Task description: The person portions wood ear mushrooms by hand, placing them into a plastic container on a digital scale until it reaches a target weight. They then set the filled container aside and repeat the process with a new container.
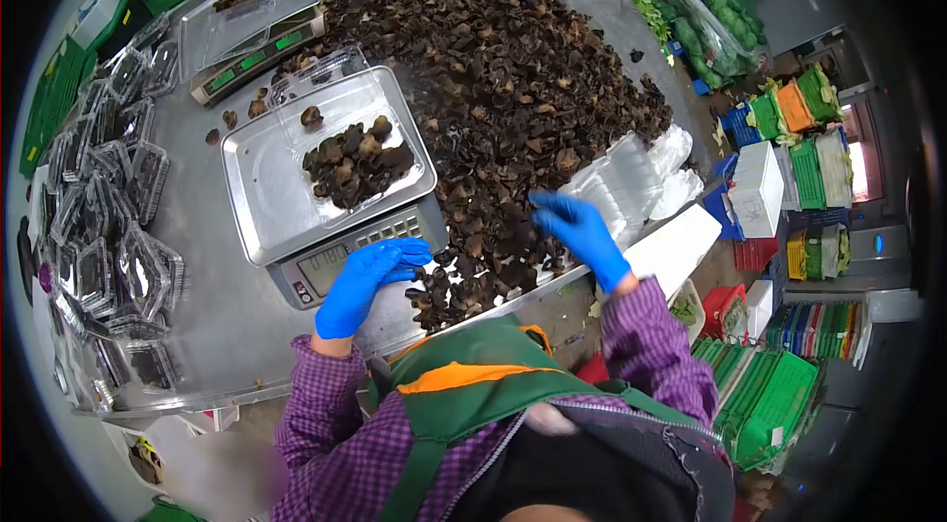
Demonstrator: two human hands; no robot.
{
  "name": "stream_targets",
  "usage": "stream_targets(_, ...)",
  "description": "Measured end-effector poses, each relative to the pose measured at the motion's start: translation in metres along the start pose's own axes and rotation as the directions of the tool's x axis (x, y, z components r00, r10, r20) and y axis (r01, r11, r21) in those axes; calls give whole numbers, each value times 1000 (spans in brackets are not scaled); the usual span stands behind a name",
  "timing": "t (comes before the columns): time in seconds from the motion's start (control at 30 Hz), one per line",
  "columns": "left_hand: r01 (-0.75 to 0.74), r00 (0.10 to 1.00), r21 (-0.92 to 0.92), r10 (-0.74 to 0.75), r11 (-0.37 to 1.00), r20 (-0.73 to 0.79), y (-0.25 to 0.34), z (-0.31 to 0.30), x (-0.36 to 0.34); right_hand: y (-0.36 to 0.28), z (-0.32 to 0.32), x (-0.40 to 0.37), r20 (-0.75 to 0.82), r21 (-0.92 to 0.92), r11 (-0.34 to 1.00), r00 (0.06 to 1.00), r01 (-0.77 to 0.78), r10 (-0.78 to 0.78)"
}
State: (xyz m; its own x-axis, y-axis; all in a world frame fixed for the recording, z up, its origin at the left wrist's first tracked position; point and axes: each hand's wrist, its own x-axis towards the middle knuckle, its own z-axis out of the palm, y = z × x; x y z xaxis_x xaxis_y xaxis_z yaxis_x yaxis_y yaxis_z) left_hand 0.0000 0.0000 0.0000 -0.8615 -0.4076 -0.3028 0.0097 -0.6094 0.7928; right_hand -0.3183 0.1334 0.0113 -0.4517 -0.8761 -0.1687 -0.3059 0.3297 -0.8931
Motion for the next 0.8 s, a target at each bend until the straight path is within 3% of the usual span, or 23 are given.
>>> stream_targets(0.07, -50, 997, 19, 51, 999, -54, 2, 0, -4, -15, 3, 26, -13, -22, 1000, 1000, 0, 0)
stream_targets(0.13, -51, 993, 9, 52, 999, -111, 8, 10, 4, -2, 12, 100, -82, -37, 973, 969, 229, -231)
stream_targets(0.17, -68, 988, -23, 64, 997, -142, 7, 16, 5, -7, 16, 131, -106, -189, 940, 945, 285, -308)
stream_targets(0.23, -81, 974, -40, 71, 996, -214, 2, 24, 5, -22, 31, 176, -186, -467, 849, 912, 246, -366)
stream_targets(0.3, -79, 967, -39, 67, 996, -247, -5, 22, 3, -18, 47, 219, -178, -759, 628, 871, 175, -458)
stream_targets(0.37, -108, 949, -16, 98, 994, -298, 5, 23, -8, 27, 47, 266, -96, -721, 661, 914, 210, -395)
stream_targets(0.4, -151, 906, 28, 150, 988, -397, 10, 23, -13, 23, 45, 266, -82, -692, 683, 915, 232, -395)
stream_targets(0.43, -196, 870, 85, 213, 977, -445, 18, 20, -12, -4, 43, 257, -89, -712, 690, 958, 129, -271)
stream_targets(0.47, -212, 823, 114, 240, 971, -514, 26, 17, -16, 9, 45, 260, -149, -698, 705, 938, 125, -314)
stream_targets(0.5, -232, 786, 137, 269, 963, -557, 30, 9, -22, 1, 41, 253, -170, -705, 706, 953, 60, -251)
stream_targets(0.6, -284, 700, 202, 346, 937, -625, 36, -21, -18, 8, 38, 235, -365, -444, 886, 876, 135, -316)
stream_targets(0.67, -317, 719, 198, 371, 927, -588, 35, -40, -9, 17, 32, 217, -420, -362, 909, 834, 208, -358)
stream_targets(0.73, -347, 733, 186, 389, 919, -557, 43, -46, 6, 11, 24, 195, -472, -281, 943, 829, 181, -300)
stream_targets(0.8, -426, 641, 326, 536, 844, -549, 50, -46, 15, 2, 27, 175, -457, -181, 973, 865, 140, -209)
